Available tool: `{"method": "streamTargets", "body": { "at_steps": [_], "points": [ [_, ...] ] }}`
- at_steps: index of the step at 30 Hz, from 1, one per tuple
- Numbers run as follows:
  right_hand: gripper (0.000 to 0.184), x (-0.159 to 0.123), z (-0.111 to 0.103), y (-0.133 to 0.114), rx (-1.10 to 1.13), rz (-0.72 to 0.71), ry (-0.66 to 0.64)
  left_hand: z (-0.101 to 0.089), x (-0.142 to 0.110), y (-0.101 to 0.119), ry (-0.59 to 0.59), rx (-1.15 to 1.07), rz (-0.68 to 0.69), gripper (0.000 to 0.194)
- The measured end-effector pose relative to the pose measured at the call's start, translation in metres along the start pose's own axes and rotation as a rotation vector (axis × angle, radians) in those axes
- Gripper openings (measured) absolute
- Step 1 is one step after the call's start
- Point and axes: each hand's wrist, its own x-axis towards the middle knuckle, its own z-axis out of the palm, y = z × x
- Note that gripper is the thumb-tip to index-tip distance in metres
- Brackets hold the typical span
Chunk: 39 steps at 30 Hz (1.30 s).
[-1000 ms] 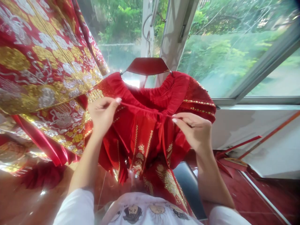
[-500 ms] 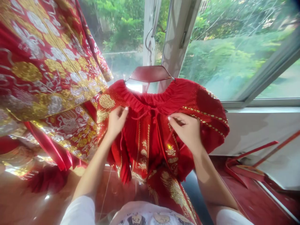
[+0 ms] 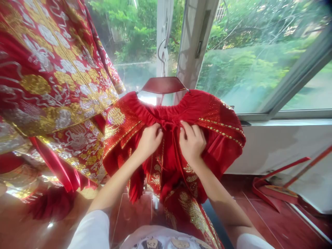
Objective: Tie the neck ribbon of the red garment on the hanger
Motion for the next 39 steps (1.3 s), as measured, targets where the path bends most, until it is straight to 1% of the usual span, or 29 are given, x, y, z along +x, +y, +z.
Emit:
{"method": "streamTargets", "body": {
  "at_steps": [3, 7, 9, 10, 12, 15, 17, 19, 22, 26, 27, 28, 29, 31, 32, 33, 34, 35, 36, 38, 39],
  "points": [
    [0.032, 0.0, 0.003, -0.001, 0.013, -0.051, 0.019, -0.003, -0.002, 0.005, 0.006, -0.098, 0.008, 0.017],
    [0.026, 0.006, -0.001, -0.006, 0.102, -0.124, 0.102, -0.008, -0.008, 0.008, 0.076, -0.081, -0.003, 0.01],
    [0.027, 0.009, -0.004, -0.011, 0.17, -0.152, 0.096, -0.01, -0.01, 0.009, 0.106, -0.116, -0.015, 0.008],
    [0.027, 0.01, -0.005, -0.013, 0.21, -0.146, 0.07, -0.011, -0.011, 0.01, 0.115, -0.16, -0.021, 0.009],
    [0.028, 0.013, -0.007, -0.019, 0.306, -0.089, 0.012, -0.014, -0.01, 0.012, 0.119, -0.269, -0.025, 0.011],
    [0.024, 0.019, -0.011, -0.025, 0.479, 0.058, -0.056, -0.02, -0.005, 0.015, 0.111, -0.389, 0.003, 0.009],
    [0.02, 0.025, -0.016, -0.026, 0.559, 0.154, -0.093, -0.027, 0.001, 0.016, 0.099, -0.401, 0.041, 0.01],
    [0.015, 0.032, -0.024, -0.023, 0.573, 0.209, -0.111, -0.036, 0.008, 0.017, 0.075, -0.396, 0.09, 0.01],
    [0.011, 0.043, -0.038, -0.011, 0.492, 0.198, -0.108, -0.05, 0.016, 0.015, 0.068, -0.407, 0.127, 0.013],
    [0.008, 0.059, -0.053, 0.004, 0.411, 0.19, -0.159, -0.064, 0.023, 0.009, 0.16, -0.423, 0.121, 0.019],
    [0.006, 0.062, -0.056, 0.006, 0.4, 0.189, -0.18, -0.067, 0.024, 0.008, 0.165, -0.427, 0.115, 0.02],
    [0.005, 0.065, -0.058, 0.007, 0.392, 0.186, -0.215, -0.07, 0.024, 0.006, 0.15, -0.431, 0.109, 0.02],
    [0.004, 0.068, -0.06, 0.008, 0.392, 0.184, -0.27, -0.073, 0.022, 0.005, 0.109, -0.429, 0.105, 0.019],
    [0.004, 0.073, -0.064, 0.01, 0.417, 0.187, -0.437, -0.081, 0.018, 0.005, -0.035, -0.365, 0.119, 0.011],
    [0.005, 0.075, -0.066, 0.011, 0.44, 0.189, -0.541, -0.084, 0.015, 0.006, -0.105, -0.282, 0.132, 0.004],
    [0.006, 0.078, -0.067, 0.012, 0.465, 0.188, -0.65, -0.087, 0.011, 0.008, -0.154, -0.167, 0.145, 0.005],
    [0.006, 0.081, -0.068, 0.014, 0.49, 0.178, -0.758, -0.089, 0.007, 0.011, -0.178, -0.03, 0.156, 0.011],
    [0.008, 0.085, -0.069, 0.016, 0.516, 0.152, -0.865, -0.091, 0.004, 0.014, -0.168, 0.116, 0.162, 0.014],
    [0.011, 0.088, -0.069, 0.018, 0.547, 0.11, -0.968, -0.091, 0.001, 0.017, -0.125, 0.256, 0.161, 0.013],
    [0.019, 0.095, -0.068, 0.02, 0.627, -0.001, -1.151, -0.088, -0.003, 0.022, 0.02, 0.477, 0.147, 0.01],
    [0.022, 0.098, -0.066, 0.02, 0.669, -0.053, -1.213, -0.085, -0.003, 0.023, 0.107, 0.551, 0.139, 0.013]
  ]
}}
